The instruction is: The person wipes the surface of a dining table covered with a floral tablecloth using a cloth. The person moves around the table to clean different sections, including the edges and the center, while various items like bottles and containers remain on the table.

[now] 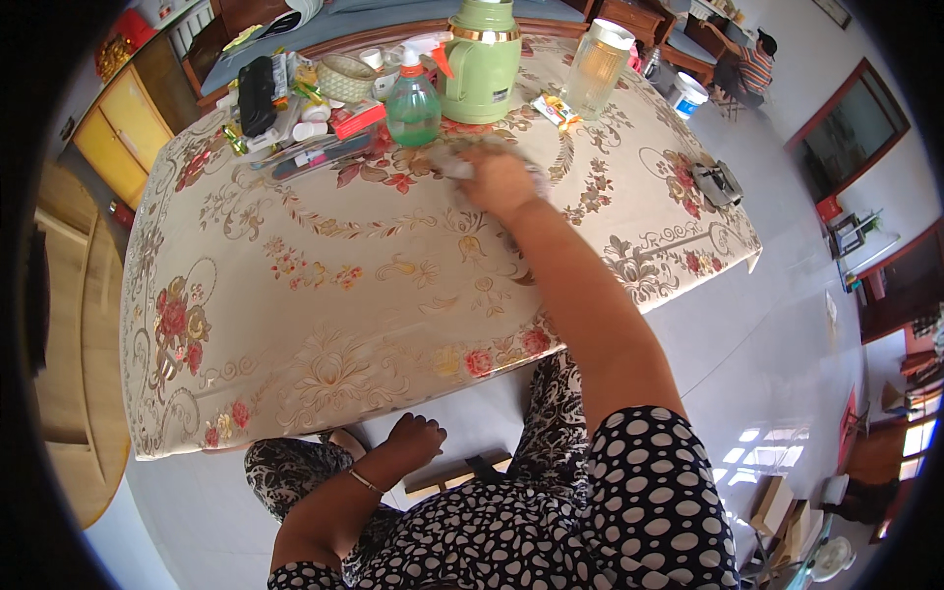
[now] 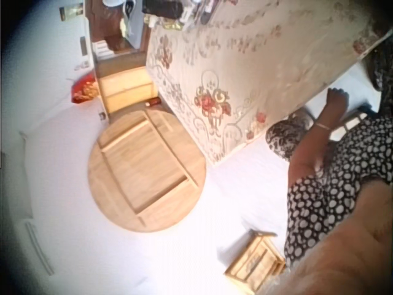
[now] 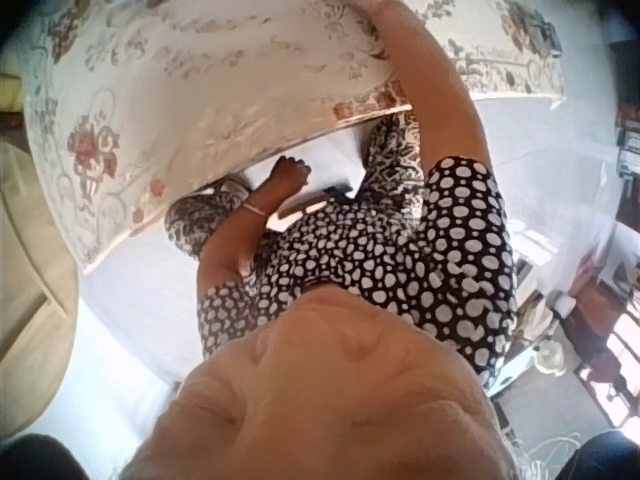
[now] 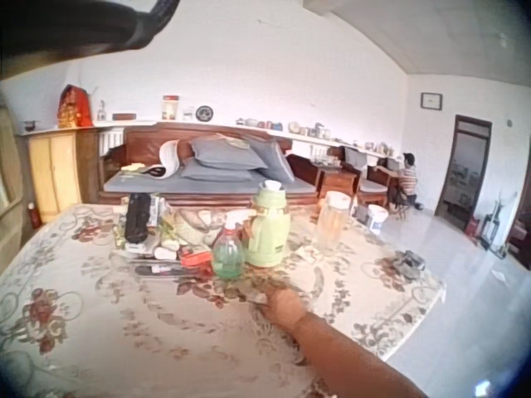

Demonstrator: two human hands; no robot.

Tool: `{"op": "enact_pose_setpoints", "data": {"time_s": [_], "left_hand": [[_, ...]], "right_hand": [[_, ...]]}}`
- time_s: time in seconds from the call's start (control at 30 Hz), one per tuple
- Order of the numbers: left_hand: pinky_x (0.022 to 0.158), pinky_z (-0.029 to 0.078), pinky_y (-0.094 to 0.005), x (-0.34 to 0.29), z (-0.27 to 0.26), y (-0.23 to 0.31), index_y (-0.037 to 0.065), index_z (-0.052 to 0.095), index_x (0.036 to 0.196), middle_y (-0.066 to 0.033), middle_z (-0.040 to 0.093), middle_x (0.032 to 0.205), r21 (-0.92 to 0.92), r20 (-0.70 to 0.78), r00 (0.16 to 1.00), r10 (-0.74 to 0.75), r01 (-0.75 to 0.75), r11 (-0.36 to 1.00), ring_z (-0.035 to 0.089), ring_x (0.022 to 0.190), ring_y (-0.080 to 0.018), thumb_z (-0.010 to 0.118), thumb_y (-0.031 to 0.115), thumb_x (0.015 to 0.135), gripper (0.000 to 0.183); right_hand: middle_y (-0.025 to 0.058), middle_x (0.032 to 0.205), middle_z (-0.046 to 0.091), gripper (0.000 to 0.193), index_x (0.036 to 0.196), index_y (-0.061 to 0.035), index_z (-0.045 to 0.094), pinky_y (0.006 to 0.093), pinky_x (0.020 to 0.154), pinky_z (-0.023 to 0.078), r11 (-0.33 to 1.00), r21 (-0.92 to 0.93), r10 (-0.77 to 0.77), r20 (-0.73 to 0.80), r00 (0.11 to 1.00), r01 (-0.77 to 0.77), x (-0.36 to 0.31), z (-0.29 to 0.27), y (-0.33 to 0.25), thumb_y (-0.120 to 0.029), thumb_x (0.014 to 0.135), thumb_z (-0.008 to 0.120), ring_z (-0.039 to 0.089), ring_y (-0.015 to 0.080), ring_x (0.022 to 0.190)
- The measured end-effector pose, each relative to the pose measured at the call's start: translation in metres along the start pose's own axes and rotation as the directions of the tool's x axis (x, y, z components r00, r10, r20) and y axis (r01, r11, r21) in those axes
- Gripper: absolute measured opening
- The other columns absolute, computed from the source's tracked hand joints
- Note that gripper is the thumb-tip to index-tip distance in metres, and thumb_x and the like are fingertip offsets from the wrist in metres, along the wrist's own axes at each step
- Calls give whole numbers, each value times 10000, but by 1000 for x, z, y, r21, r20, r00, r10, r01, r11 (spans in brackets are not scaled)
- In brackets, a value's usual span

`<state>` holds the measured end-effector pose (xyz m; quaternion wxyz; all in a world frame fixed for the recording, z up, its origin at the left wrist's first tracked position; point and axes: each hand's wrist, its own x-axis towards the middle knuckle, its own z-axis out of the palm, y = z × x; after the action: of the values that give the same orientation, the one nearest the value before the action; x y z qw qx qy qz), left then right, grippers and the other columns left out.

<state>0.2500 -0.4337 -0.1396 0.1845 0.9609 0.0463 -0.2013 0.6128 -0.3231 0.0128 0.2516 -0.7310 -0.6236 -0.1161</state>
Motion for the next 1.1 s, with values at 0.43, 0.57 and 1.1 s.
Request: {"op": "enact_pose_setpoints", "data": {"time_s": [0.43, 0.57, 1.1], "left_hand": [[738, 466, -428, 4, 1, -1, 72, 646, 882, -100, 640, 868, -6, 34, 999, 7, -6, 1000, 617, 850, -286, 708, 295, 746, 268], [732, 459, -424, 2, 6, 2, 77, 648, 877, -98, 640, 857, 3, 30, 999, 16, -16, 1000, 616, 843, -283, 708, 296, 745, 263], [749, 449, -412, -12, 12, 11, 75, 658, 825, -94, 643, 843, 56, -97, 995, 10, -4, 998, 617, 843, -272, 696, 274, 738, 220]], "right_hand": [[166, 1271, 541, 504, 1250, -104, 537, 405, 1042, 354, 631, -345, 684, -174, 708, -695, -99, -95, 156, -407, 849, 575, 466, 344, 1215], [153, 1196, 579, 463, 1205, -90, 559, 433, 989, 382, 748, -341, 534, -200, 821, -570, -127, -90, 140, -356, 830, 609, 512, 349, 1128], [147, 1225, 547, 550, 1158, -72, 580, 433, 1021, 367, 990, 39, -136, 105, 985, 132, -120, -57, -112, -155, 643, 755, 503, 320, 1157]]}}
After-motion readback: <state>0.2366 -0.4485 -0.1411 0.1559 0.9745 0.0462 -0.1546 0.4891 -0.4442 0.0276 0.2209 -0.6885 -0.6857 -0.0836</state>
